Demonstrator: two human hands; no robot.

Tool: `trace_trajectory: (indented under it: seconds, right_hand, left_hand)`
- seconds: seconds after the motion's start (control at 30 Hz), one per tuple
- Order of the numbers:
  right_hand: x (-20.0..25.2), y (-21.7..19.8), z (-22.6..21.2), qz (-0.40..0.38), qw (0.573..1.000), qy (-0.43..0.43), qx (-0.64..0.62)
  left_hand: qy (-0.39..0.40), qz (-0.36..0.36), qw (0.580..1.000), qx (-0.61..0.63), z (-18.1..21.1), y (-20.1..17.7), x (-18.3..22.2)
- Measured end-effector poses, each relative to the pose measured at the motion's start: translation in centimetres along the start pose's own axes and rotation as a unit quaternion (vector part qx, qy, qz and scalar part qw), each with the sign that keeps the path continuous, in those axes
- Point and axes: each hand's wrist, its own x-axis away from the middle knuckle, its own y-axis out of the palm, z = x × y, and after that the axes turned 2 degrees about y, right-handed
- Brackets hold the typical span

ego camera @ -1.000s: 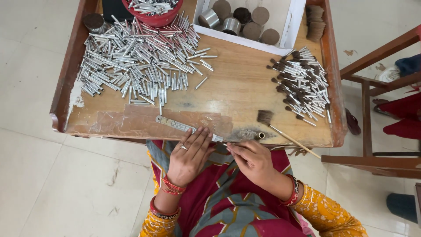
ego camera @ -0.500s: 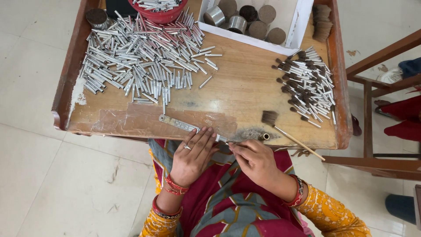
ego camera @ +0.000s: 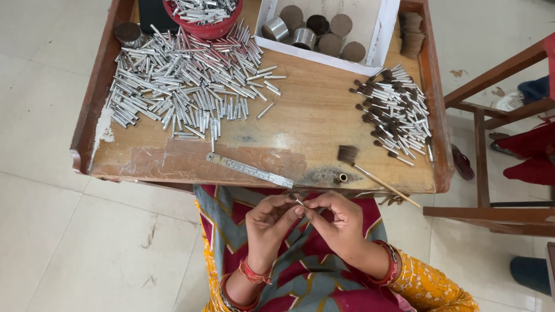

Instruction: The person assembles the ferrule and bristles of makeup brushes by hand.

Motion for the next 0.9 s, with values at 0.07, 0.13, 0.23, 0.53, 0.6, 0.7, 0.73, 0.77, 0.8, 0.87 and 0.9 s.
trace_trajectory:
  seconds: [0.07,0.13,0.23,0.53,0.6,0.7,0.73,0.77,0.8,0.87,0.9]
  right_hand:
    - [0.7,0.0,-0.2,-0.015,0.996,0.031,-0.078]
    - [0.9,-0.5,-0.6,-0.029,0.986,0.060,-0.153]
    - [0.1,-2.0,-1.6,-0.068,0.996,0.036,-0.040]
    - [-2.8,-4.6,-2.0,-0.170,0.958,0.167,-0.159]
    - [-2.7,-4.4,-1.7,-0.178,0.955,0.177,-0.160]
    - [-2.1,-3.9,-1.7,-0.155,0.970,0.134,-0.129]
    - [-1.9,-3.7,-1.8,-0.153,0.970,0.134,-0.130]
    - [-1.7,-3.5,-1.9,-0.139,0.978,0.118,-0.099]
    - [-1.6,-3.3,-2.0,-0.123,0.985,0.101,-0.068]
    - [-1.0,-2.9,-1.7,-0.108,0.984,0.111,-0.093]
    - [-0.8,-2.7,-1.5,-0.092,0.981,0.120,-0.118]
  left_hand:
    - [-0.003,-0.008,0.999,0.043,-0.8,0.0,-0.1]
    - [-0.004,-0.018,0.996,0.087,-1.0,0.1,-0.4]
    - [-0.023,-0.008,0.999,0.038,-0.2,0.5,-0.7]
    - [-0.024,-0.090,0.991,-0.091,-0.4,0.8,0.2]
    - [-0.017,-0.092,0.988,-0.121,-0.4,0.9,0.2]
    - [-0.018,-0.103,0.988,-0.111,-1.0,1.0,0.3]
    - [-0.019,-0.104,0.988,-0.111,-0.9,1.1,0.4]
    - [-0.024,-0.104,0.989,-0.097,-0.9,1.3,0.5]
    - [-0.029,-0.105,0.991,-0.083,-0.8,1.4,0.6]
    - [-0.020,-0.103,0.990,-0.096,-1.4,1.3,0.7]
    - [-0.011,-0.100,0.989,-0.108,-1.7,1.2,0.8]
